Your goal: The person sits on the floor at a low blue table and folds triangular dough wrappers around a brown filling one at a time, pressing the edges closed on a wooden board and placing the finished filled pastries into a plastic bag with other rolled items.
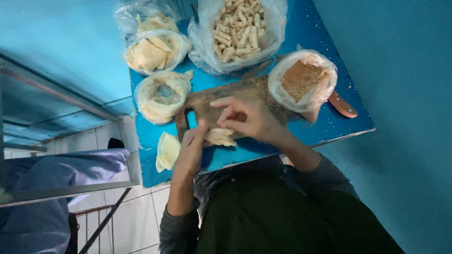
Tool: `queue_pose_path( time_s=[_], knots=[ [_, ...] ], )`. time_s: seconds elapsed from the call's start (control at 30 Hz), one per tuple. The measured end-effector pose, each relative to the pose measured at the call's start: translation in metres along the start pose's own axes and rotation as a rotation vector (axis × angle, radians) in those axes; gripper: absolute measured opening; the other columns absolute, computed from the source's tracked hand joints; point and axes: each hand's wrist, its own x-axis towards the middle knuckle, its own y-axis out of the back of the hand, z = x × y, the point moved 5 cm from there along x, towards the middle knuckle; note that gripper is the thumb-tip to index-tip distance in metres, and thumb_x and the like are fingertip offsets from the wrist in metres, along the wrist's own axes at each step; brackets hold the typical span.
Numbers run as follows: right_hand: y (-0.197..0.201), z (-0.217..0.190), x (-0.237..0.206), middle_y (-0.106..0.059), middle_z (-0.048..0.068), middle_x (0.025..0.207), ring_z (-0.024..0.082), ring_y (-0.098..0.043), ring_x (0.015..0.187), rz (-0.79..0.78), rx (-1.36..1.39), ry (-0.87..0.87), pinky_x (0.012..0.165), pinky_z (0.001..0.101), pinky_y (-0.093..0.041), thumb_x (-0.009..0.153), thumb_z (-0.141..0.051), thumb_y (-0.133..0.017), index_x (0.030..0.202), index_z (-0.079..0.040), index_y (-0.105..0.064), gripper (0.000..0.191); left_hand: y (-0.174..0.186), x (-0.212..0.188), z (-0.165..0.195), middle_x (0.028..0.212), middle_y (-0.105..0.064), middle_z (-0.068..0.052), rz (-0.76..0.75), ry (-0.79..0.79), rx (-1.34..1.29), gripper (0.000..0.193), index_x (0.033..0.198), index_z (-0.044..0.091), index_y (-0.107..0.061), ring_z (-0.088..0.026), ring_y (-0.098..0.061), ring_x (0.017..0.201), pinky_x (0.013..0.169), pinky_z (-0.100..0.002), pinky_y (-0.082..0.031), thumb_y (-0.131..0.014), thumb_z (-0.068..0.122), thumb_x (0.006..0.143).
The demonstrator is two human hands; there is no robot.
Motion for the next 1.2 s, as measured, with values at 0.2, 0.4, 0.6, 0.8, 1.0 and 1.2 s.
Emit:
queue_pose_path(
  time_s=[0.2, 0.4, 0.6, 0.8, 1.0, 1.2],
  knots=[
    [0.007, 0.023, -0.004, -0.074, 0.009, 0.116, 0.015, -0.071, 0.106, 0.006, 0.223, -0.045, 0.092, 0.0304, -0.058, 0.094, -0.007, -0.074, 0.143, -0.009, -0.059, 0.051, 0.0, -0.013, 0.012, 0.093, -0.073, 0.002, -0.077, -0.101, 0.081, 0.022, 0.111, 0.0, -0.074, -0.003, -0.062, 0.084, 0.075, -0.02, -0.05, -0.068, 0.014, 0.095],
    [-0.017, 0.006, -0.019, -0.066, 0.012, 0.129, 0.016, -0.065, 0.119, 0.034, -0.038, 0.17, 0.091, 0.03, -0.058, 0.082, -0.01, -0.085, 0.146, -0.007, -0.05, 0.074, 0.0, -0.009, 0.023, 0.089, -0.059, -0.001, 0.044, -0.133, 0.191, 0.03, 0.108, -0.003, -0.072, -0.008, -0.05, 0.085, 0.073, -0.024, -0.044, -0.061, 0.025, 0.109],
    [-0.02, 0.044, -0.012, -0.073, 0.008, 0.11, 0.013, -0.071, 0.101, 0.128, 0.292, -0.077, 0.087, 0.0287, -0.061, 0.093, -0.004, -0.073, 0.146, -0.008, -0.053, 0.056, -0.004, -0.015, 0.042, 0.106, -0.068, -0.001, 0.031, -0.258, 0.182, 0.041, 0.118, 0.001, -0.066, -0.009, -0.06, 0.103, 0.095, -0.025, -0.046, -0.044, 0.035, 0.113],
    [-0.007, 0.062, -0.012, -0.07, 0.008, 0.107, 0.014, -0.068, 0.096, 0.093, 0.674, -0.205, 0.083, 0.0295, -0.058, 0.091, 0.001, -0.073, 0.143, -0.005, -0.054, 0.056, -0.006, -0.022, 0.051, 0.096, -0.072, -0.006, -0.014, -0.119, 0.245, 0.032, 0.127, 0.004, -0.065, -0.01, -0.06, 0.085, 0.072, -0.026, -0.049, -0.067, 0.014, 0.097],
    [0.018, 0.024, -0.02, -0.073, 0.012, 0.108, 0.017, -0.072, 0.099, 0.313, 0.387, -0.019, 0.089, 0.0304, -0.06, 0.094, -0.002, -0.073, 0.138, -0.005, -0.055, 0.048, -0.007, -0.02, 0.061, 0.108, -0.072, -0.007, 0.123, -0.344, 0.251, 0.025, 0.122, 0.003, -0.067, -0.011, -0.067, 0.103, 0.088, -0.027, -0.056, -0.068, 0.011, 0.098],
    [-0.02, -0.016, -0.029, -0.071, 0.01, 0.129, 0.022, -0.072, 0.114, 0.277, -0.459, 0.266, 0.095, 0.0313, -0.057, 0.098, -0.01, -0.073, 0.13, -0.009, -0.064, 0.033, 0.011, -0.036, 0.069, 0.121, -0.07, -0.017, 0.479, -0.605, 0.625, 0.017, 0.114, 0.001, -0.068, -0.033, -0.069, 0.115, 0.098, -0.039, -0.053, -0.071, 0.005, 0.098]
  ],
)
